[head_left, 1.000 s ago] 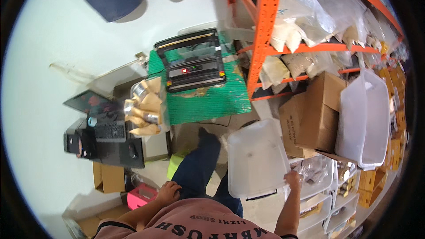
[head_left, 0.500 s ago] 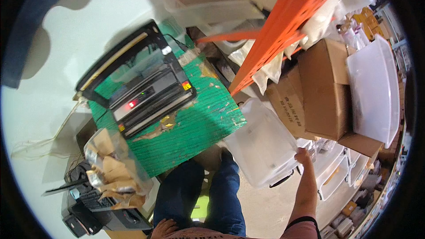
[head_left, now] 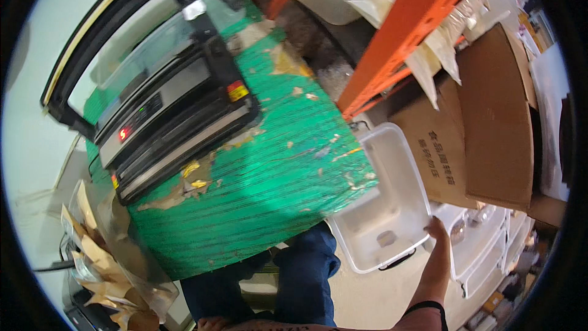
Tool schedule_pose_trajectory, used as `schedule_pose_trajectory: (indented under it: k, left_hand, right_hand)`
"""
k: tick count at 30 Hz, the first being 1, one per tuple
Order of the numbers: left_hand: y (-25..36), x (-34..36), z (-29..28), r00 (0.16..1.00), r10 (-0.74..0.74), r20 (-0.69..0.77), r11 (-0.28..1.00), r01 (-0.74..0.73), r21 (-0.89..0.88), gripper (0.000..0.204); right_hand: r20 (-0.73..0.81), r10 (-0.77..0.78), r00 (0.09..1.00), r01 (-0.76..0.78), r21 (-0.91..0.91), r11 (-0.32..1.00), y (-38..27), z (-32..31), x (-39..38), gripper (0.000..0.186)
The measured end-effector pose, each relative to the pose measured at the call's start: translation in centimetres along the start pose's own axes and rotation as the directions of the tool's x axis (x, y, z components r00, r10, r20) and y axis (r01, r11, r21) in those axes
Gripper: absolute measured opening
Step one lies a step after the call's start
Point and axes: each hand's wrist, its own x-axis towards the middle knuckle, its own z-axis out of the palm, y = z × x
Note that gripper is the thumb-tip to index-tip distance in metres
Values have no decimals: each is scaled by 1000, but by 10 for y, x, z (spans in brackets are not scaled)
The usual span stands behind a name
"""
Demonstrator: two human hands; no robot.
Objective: The person repeatedly places open pouches into a heat-sealing machine, closes the lid to seal them, and then removes the sealed pouches. The sealed pouches are placed into a clear plastic bin on the left side of the workstation.
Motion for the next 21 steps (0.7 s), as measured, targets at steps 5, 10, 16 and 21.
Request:
schedule_pose_trajectory:
  k: [5,10,16,21]
  left_hand:
    - [-10,5,29,984,8,-177,998,4,69,42]
    - [-13,-14,58,890,17,-455,981,73,181,38]
    - [-11,-13,49,462,-187,-867,932,363,-7,25]
    - [-9,9,54,743,182,-644,983,-130,128,24]
  right_hand:
    - [-133,672,729,-544,483,686,-39,15,25,49]
    - [-681,589,434,-296,510,808,-136,-8,11,50]
    - [-564,143,814,348,669,656,-330,78,-99,20]
    - [-118,172,978,-41,699,714,-422,127,-139,16]
